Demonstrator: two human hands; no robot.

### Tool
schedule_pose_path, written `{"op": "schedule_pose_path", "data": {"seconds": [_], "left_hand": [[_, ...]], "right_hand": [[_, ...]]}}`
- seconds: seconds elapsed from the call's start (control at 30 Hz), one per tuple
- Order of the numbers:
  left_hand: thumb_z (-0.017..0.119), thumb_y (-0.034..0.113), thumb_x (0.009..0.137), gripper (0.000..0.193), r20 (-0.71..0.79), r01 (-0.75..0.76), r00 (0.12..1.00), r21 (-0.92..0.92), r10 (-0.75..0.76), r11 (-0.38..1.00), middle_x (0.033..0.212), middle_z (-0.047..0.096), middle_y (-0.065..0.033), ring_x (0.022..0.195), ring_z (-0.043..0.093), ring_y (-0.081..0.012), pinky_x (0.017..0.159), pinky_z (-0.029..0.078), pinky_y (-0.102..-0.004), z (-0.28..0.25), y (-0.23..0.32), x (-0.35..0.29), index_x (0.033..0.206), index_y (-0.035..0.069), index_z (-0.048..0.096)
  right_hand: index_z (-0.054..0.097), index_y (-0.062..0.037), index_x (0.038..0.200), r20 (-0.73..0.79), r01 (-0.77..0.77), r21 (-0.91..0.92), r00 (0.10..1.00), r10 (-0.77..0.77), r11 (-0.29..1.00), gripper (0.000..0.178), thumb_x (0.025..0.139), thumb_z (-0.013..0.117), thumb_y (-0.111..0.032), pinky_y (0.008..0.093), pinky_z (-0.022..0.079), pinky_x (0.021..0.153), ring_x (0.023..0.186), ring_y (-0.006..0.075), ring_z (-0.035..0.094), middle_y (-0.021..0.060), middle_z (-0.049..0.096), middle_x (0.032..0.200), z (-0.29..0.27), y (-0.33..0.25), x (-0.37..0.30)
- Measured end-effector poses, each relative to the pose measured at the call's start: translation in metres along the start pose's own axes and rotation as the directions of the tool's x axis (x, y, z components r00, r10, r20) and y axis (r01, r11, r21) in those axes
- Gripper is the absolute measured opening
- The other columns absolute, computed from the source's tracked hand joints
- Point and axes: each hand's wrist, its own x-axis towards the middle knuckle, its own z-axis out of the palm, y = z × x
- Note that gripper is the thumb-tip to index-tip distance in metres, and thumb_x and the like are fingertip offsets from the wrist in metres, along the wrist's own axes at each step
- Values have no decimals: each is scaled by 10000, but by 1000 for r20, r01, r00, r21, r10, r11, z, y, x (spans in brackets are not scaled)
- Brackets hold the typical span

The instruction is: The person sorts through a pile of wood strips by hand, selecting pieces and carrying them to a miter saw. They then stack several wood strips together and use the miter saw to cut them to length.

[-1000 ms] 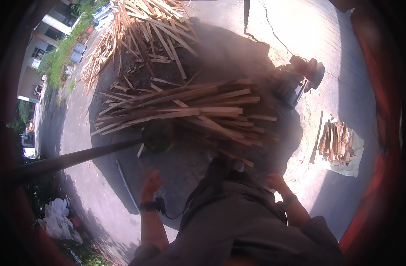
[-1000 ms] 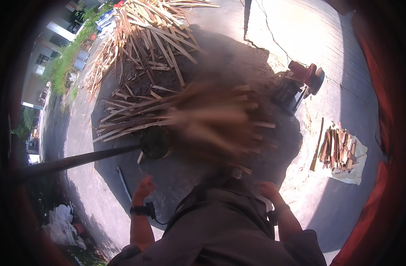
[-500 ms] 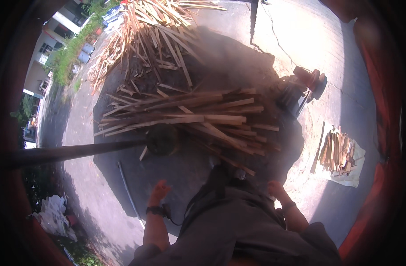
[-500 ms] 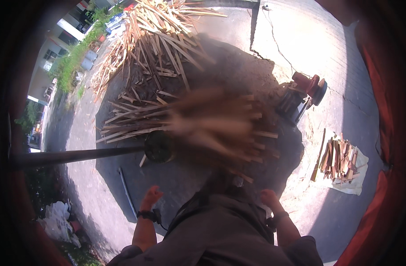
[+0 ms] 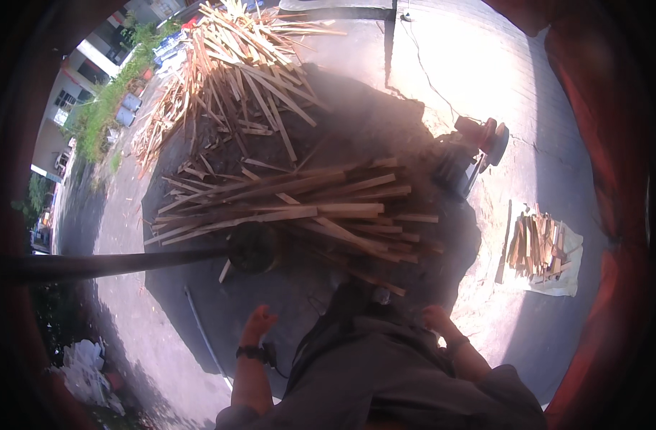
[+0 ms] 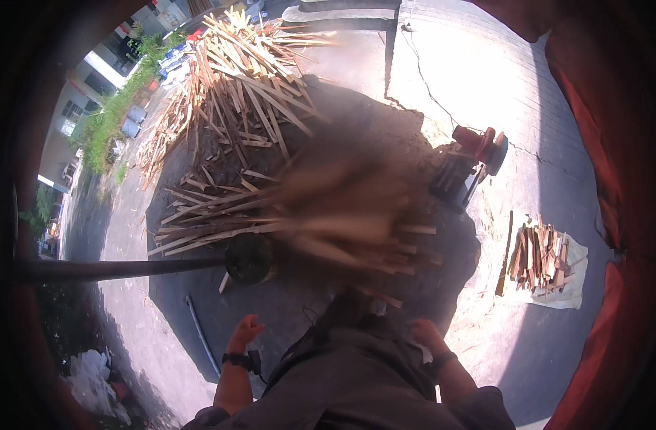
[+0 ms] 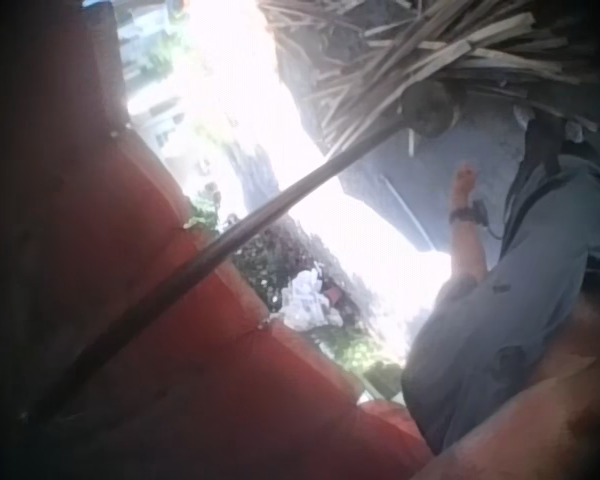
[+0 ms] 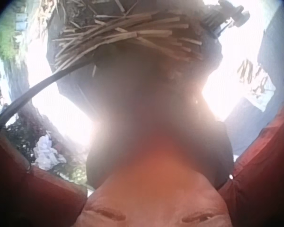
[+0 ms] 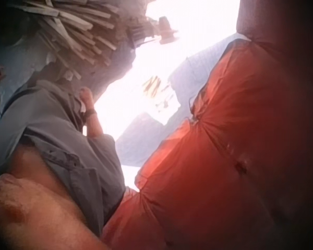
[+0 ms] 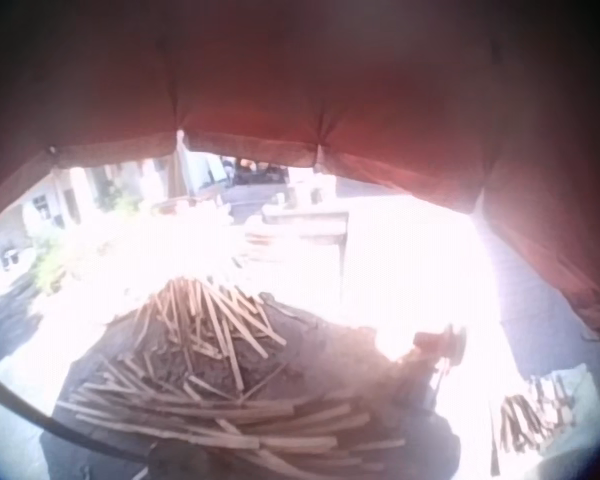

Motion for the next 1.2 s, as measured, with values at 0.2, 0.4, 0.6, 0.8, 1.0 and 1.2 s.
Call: {"op": "schedule_pose_path", "data": {"seconds": [0.2, 0.4, 0.6, 0.8, 1.0, 1.2], "left_hand": [[725, 330, 695, 577, -54, 4, 999, 20, -2, 1000, 902, 631, -153, 827, 622, -266, 724, 491, -362, 3, -23, -10, 1147, 38, 516], [708, 290, 720, 487, -53, -156, 986, 78, 161, 985, 867, 620, -158, 791, 615, -271, 688, 489, -360, 18, -26, -5, 1095, 34, 534], [696, 277, 735, 484, -144, -229, 960, 89, 240, 969, 841, 618, -147, 738, 608, -265, 649, 485, -365, 24, -39, -16, 1115, 37, 519], [692, 300, 741, 532, -1, -9, 1000, -221, 9, 975, 788, 607, -77, 639, 570, -147, 560, 463, -302, 24, -6, -27, 1147, 27, 483], [704, 292, 734, 544, 18, 41, 999, -215, -38, 976, 814, 609, -81, 697, 573, -151, 605, 472, -304, 26, -11, -31, 1161, 37, 483], [714, 326, 713, 562, 11, 77, 997, -173, -76, 982, 849, 616, -118, 775, 598, -214, 668, 486, -345, 34, -28, -27, 1141, 33, 499]], "right_hand": [[651, -44, 973, 41, -166, 98, 986, 162, 981, 278, 725, 532, -85, 327, 507, 546, 565, 200, 612, 130, 630, 684, -1, -61, -15], [650, -44, 983, 64, -162, 50, 985, 159, 986, 293, 715, 539, -83, 322, 507, 542, 574, 190, 614, 121, 632, 692, -15, -60, -13], [631, 1, 984, 72, -186, 90, 981, 180, 978, 300, 703, 546, -56, 299, 486, 498, 557, 172, 596, 104, 620, 688, -14, -84, -19], [613, 38, 987, 101, -166, 172, 983, 150, 971, 306, 712, 533, -72, 291, 475, 479, 531, 165, 582, 113, 608, 665, -21, -50, -3], [608, 44, 991, 89, -149, 196, 987, 134, 969, 315, 726, 519, -102, 302, 490, 486, 562, 178, 613, 127, 623, 676, -21, -40, 4], [600, 34, 1006, 103, -188, 198, 980, 170, 962, 310, 731, 530, -91, 307, 489, 478, 549, 188, 607, 129, 623, 689, -19, -45, 6]]}}
